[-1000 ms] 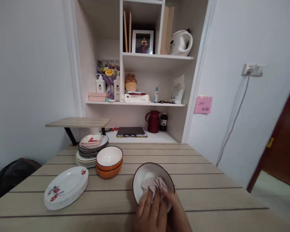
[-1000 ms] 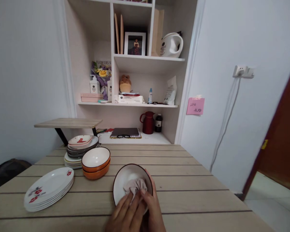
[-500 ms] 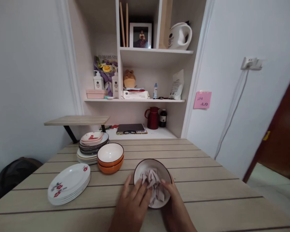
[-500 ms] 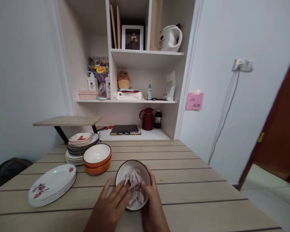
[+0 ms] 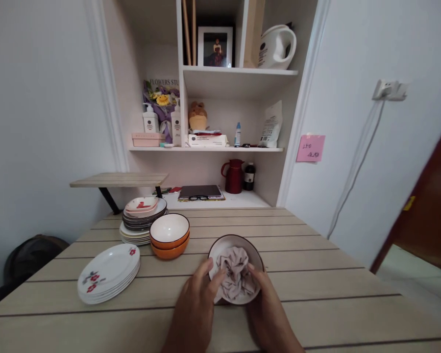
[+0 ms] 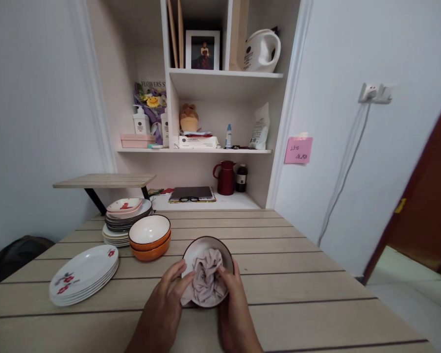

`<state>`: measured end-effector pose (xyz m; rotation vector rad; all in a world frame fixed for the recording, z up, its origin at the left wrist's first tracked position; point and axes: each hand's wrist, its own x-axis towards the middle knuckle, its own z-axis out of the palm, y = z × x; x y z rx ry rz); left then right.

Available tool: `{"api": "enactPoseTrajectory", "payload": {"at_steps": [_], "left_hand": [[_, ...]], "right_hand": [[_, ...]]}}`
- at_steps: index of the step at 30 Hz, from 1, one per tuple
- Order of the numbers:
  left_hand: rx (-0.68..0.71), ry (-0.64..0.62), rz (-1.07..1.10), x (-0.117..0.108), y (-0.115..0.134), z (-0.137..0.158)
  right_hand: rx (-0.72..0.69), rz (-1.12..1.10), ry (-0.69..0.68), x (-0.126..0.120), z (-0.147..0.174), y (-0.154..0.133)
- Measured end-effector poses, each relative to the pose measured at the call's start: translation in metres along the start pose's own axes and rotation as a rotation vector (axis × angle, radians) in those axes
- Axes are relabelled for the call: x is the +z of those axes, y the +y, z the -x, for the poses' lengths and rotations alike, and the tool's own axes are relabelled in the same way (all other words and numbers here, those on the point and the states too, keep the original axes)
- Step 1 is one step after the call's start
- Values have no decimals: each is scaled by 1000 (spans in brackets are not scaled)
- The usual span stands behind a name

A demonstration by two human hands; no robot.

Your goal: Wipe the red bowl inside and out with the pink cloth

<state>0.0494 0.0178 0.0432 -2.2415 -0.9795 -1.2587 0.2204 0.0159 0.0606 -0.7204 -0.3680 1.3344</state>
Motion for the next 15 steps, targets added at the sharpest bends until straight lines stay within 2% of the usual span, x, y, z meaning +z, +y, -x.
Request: {"api": "enactPoseTrajectory", "payload": {"at_steps": [5,8,11,15], "left_hand": [[-98,-47,152,-4,-2,-2],[-153,-17,259,-6,-4,-3],[-183,11,310,-8,-5,-4],[-290,-26,339,-12,-3,-7]], "right_hand": [[-3,42,-15,3,1,-1],[-22,66,-37,5,3,-3],[-21,62,-53,6,3,-4],[-18,42,-65,6,4,-3]]}}
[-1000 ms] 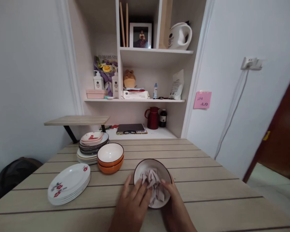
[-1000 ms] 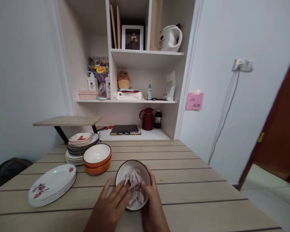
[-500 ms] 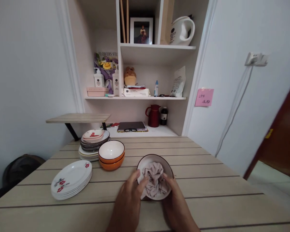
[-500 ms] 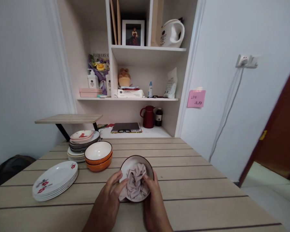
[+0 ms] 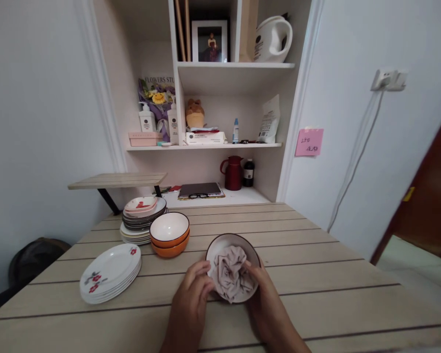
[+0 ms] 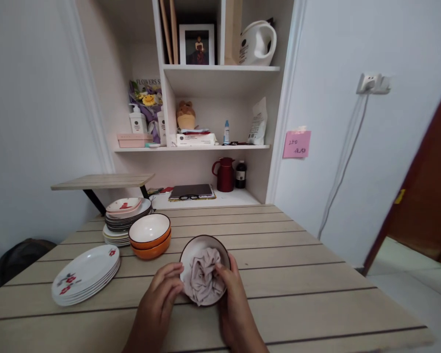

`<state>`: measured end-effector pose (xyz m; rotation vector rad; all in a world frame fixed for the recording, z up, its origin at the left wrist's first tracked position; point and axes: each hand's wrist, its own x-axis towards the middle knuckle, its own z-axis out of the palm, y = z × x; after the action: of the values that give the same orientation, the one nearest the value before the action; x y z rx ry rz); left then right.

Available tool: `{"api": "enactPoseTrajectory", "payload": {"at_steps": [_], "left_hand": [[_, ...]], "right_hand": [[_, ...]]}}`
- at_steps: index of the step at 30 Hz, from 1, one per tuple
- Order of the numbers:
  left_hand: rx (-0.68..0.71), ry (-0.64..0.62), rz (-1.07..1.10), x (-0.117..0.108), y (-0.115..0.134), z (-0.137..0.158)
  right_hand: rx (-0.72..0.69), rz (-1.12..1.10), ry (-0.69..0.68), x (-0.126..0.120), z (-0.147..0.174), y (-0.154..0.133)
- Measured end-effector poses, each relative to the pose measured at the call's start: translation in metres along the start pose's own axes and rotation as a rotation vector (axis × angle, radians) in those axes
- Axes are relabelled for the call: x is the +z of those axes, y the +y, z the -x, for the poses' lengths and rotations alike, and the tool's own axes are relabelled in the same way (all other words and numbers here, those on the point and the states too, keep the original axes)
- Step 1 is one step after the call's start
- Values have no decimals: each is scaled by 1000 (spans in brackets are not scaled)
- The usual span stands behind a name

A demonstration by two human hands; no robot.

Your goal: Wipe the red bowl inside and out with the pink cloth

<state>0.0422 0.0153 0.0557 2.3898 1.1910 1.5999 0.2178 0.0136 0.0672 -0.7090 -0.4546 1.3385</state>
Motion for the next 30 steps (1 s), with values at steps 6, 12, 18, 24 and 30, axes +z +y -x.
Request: {"api": "enactPoseTrajectory", "payload": {"at_steps": [6,12,18,24,30], "left_hand": [[-108,14,37,-6,7,-2],[-78,84,24,-4,0,1],[-14,176,-207,-3,-16,4],[557,-45,-476,5,10,-15],[453,-205,-459,30,19,-23]], "right_hand": [[25,-11,47,2,2,0],[7,2,7,5,4,-5],[46,-33,130,-2,-3,0],[8,-78,62,-6,-6,5],[-19,-106,74,-6,-7,4]]}}
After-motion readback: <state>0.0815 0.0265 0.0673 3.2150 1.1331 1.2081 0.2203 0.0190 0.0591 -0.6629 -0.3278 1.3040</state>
